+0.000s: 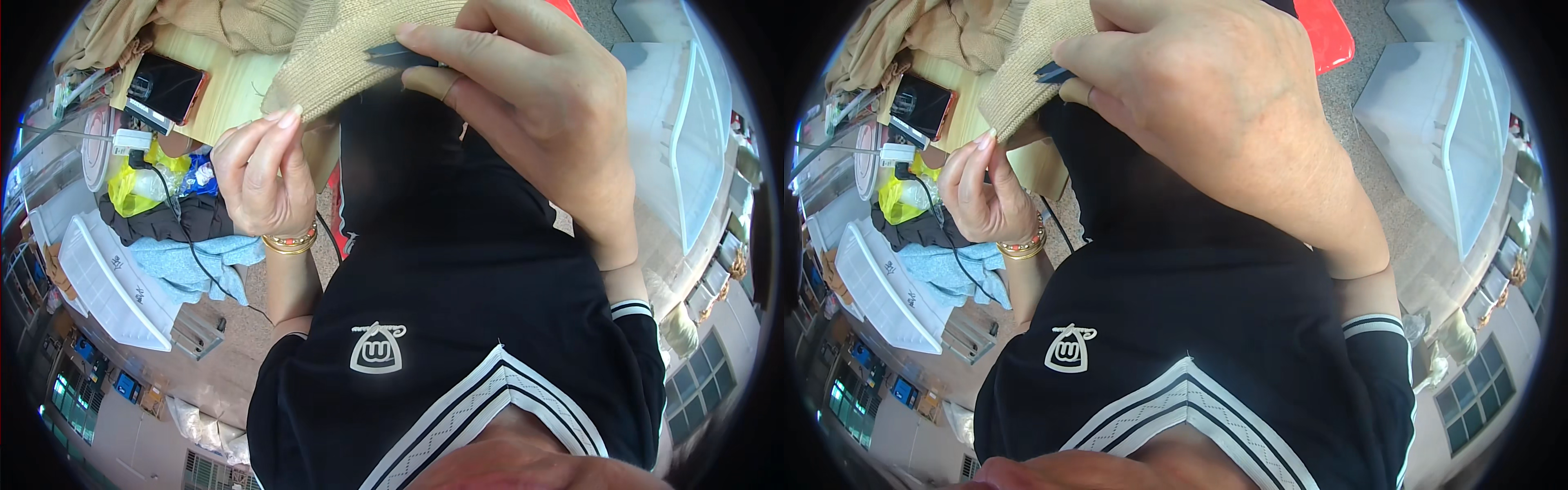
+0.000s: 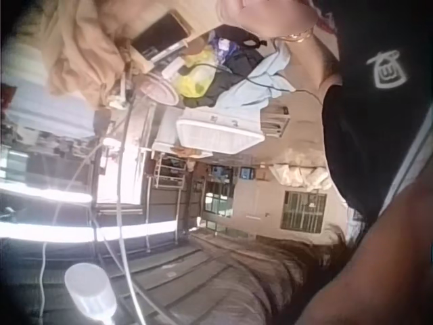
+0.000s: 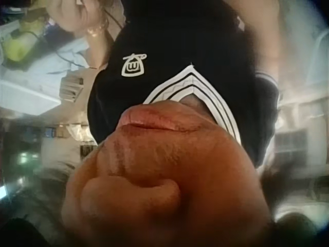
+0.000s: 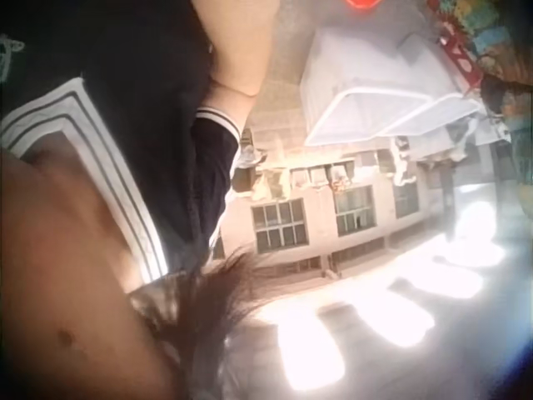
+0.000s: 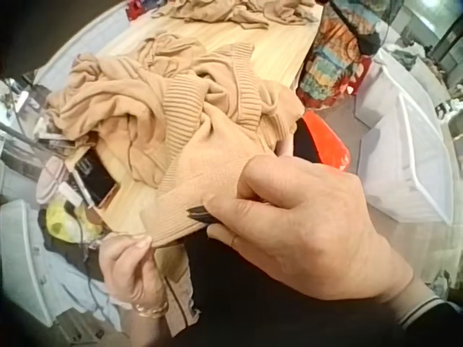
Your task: Trimming loose threads from a tan-colored knitted garment using small thread snips.
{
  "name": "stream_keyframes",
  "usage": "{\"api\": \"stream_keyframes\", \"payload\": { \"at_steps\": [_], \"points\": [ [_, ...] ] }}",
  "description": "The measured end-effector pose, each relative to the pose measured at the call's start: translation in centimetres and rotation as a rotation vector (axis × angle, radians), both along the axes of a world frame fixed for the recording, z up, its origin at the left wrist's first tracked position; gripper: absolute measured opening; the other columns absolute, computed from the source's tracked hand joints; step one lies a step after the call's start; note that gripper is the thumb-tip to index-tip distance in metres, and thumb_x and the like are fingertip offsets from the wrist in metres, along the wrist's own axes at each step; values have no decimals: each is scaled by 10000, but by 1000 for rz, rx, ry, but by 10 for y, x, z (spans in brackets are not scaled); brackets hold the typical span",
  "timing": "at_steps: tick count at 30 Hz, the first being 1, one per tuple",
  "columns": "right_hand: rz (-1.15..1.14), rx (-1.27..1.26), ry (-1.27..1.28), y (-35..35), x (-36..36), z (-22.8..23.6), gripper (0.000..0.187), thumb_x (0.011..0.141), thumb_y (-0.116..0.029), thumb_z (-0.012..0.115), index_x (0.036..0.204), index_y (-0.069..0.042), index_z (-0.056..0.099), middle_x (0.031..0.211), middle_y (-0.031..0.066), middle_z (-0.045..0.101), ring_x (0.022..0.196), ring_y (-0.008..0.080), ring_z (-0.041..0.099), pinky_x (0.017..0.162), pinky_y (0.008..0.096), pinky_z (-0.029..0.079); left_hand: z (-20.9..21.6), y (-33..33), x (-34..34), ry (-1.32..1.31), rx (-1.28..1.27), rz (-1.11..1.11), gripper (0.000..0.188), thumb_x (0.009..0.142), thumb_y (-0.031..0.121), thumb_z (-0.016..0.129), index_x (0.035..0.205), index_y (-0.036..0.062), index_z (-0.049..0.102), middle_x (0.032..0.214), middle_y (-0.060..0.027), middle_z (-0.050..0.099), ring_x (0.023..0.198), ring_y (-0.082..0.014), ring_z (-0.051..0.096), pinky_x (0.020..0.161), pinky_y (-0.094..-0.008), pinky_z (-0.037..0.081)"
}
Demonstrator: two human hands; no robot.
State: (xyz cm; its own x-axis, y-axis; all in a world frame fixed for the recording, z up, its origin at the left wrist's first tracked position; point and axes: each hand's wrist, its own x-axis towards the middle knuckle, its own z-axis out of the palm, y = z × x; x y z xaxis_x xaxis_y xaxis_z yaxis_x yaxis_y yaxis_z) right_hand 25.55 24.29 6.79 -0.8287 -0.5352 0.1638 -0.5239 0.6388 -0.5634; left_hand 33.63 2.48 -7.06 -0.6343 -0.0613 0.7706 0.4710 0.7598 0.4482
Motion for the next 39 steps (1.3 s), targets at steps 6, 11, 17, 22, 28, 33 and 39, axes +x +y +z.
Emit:
{"api": "stream_keyframes", "payload": {
  "at_steps": [6, 11, 17, 22, 28, 33, 39],
  "points": [
    [31, -68, 10, 4, -2, -5, 277, 678, -55, 822, 938, -53, 726, 754, 33, 566, 637, 201, 590, 525, 311, 458, -1, 3, 0, 13, 31, 7, 278, 776, -5, 789, 1045, 54, 748, 944, -86, 692, 824, -209, 623, 735, -315, 494],
    [32, -151, 10, 9, -1, -15, 258, 719, -38, 834, 955, -18, 732, 759, 58, 588, 624, 181, 585, 525, 286, 451, 0, 3, 0, 19, 40, 8, 283, 772, -14, 782, 1045, 53, 750, 950, -90, 690, 823, -208, 623, 735, -314, 494],
    [55, -284, 169, 8, -9, -42, 295, 741, -8, 838, 1017, 13, 736, 775, 67, 612, 648, 135, 574, 552, 241, 423, 1, -5, -1, 53, -5, -12, 289, 757, -8, 774, 1034, 74, 757, 943, -77, 699, 816, -206, 619, 733, -314, 490],
    [-10, -391, 169, 16, -10, -46, 398, 722, 7, 832, 1106, -17, 733, 843, -2, 589, 706, 75, 525, 591, 203, 377, 23, 0, -5, 75, -68, -45, 293, 749, -25, 774, 1020, 83, 751, 964, -81, 680, 810, -225, 617, 722, -339, 498],
    [-96, -570, -54, 42, -16, -68, 286, 815, -53, 776, 1096, -34, 730, 794, -7, 560, 627, 54, 467, 557, 220, 362, 23, 11, -34, -357, 64, -101, 578, 777, -27, 628, 1351, 15, 570, 1253, -192, 604, 1139, -360, 606, 1000, -406, 477],
    [-270, -721, -191, 89, -5, -76, 284, 840, -33, 757, 1122, -20, 726, 834, -33, 543, 694, 20, 473, 584, 184, 362, 42, -9, -65, -537, -151, -231, 366, 800, -2, 563, 1157, -27, 644, 1065, -178, 657, 971, -337, 650, 877, -384, 515],
    [-508, -892, -248, 149, 8, -114, 260, 887, -50, 733, 1141, 4, 716, 890, -46, 554, 773, 21, 506, 674, 184, 393, 173, -24, -161, 110, -238, -9, 228, 862, -8, 601, 1071, -21, 693, 1091, -135, 690, 1009, -250, 679, 835, -404, 569]
  ]
}}
